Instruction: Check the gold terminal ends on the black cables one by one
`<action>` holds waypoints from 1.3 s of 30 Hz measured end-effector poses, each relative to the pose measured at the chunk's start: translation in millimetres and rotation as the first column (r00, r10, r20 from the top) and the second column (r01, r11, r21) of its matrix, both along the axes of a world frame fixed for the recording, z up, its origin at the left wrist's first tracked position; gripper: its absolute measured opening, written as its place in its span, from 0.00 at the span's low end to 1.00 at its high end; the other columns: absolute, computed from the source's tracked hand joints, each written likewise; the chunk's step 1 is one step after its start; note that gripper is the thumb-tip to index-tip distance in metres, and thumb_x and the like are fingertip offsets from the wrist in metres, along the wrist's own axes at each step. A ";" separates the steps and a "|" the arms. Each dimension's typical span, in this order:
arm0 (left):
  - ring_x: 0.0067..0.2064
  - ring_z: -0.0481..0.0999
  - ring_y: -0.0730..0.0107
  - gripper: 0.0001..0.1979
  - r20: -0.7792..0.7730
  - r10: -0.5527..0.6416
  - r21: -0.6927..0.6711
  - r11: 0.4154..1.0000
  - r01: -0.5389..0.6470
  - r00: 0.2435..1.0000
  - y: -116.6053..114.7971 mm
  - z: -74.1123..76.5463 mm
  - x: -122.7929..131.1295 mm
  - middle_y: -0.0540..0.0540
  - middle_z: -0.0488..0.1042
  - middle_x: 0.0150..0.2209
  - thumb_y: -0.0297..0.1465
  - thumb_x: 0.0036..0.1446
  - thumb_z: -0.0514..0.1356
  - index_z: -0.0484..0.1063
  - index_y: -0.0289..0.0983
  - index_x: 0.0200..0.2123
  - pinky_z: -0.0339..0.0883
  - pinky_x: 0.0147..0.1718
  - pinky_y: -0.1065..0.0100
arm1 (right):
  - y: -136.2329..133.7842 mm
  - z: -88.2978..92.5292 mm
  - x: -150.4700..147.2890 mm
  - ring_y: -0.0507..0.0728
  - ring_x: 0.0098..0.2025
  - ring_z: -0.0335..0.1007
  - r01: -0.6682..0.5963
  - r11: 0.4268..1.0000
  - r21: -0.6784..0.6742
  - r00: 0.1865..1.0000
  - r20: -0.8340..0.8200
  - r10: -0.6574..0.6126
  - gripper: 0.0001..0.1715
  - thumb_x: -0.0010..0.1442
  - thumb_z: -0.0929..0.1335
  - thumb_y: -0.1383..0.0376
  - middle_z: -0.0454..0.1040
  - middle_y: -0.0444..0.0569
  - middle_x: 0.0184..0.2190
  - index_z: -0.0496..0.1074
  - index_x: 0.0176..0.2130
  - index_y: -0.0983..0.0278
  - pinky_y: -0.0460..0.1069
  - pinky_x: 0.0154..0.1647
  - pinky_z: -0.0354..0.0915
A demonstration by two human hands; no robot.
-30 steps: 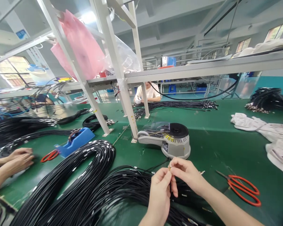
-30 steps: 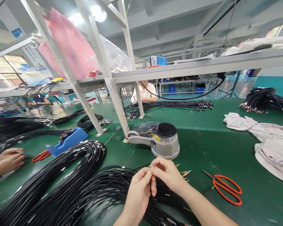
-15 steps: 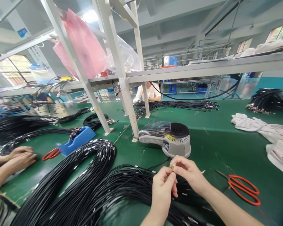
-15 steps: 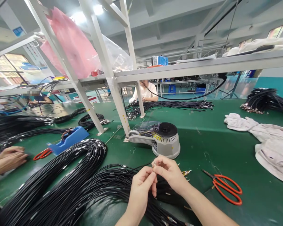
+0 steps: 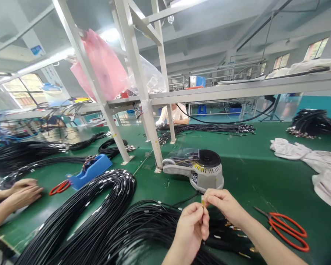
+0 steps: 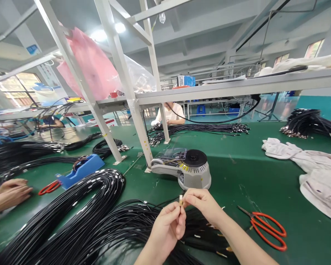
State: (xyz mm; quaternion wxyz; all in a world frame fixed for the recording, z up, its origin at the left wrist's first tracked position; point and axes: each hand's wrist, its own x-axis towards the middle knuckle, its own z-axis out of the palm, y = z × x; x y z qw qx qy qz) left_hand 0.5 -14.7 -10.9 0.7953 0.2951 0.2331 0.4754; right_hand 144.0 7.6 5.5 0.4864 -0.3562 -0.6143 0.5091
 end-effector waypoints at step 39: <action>0.44 0.63 0.57 0.07 -0.898 0.431 0.280 0.412 0.867 0.085 -37.6 -17.2 33.7 0.45 0.68 0.40 0.33 0.49 0.60 0.69 0.38 0.33 0.60 0.41 0.58 | -86.4 71.1 16.5 0.50 0.22 0.63 0.234 0.918 0.320 0.923 0.223 -0.313 0.10 0.57 0.63 0.68 0.68 0.44 0.20 0.70 0.26 0.66 0.44 0.22 0.61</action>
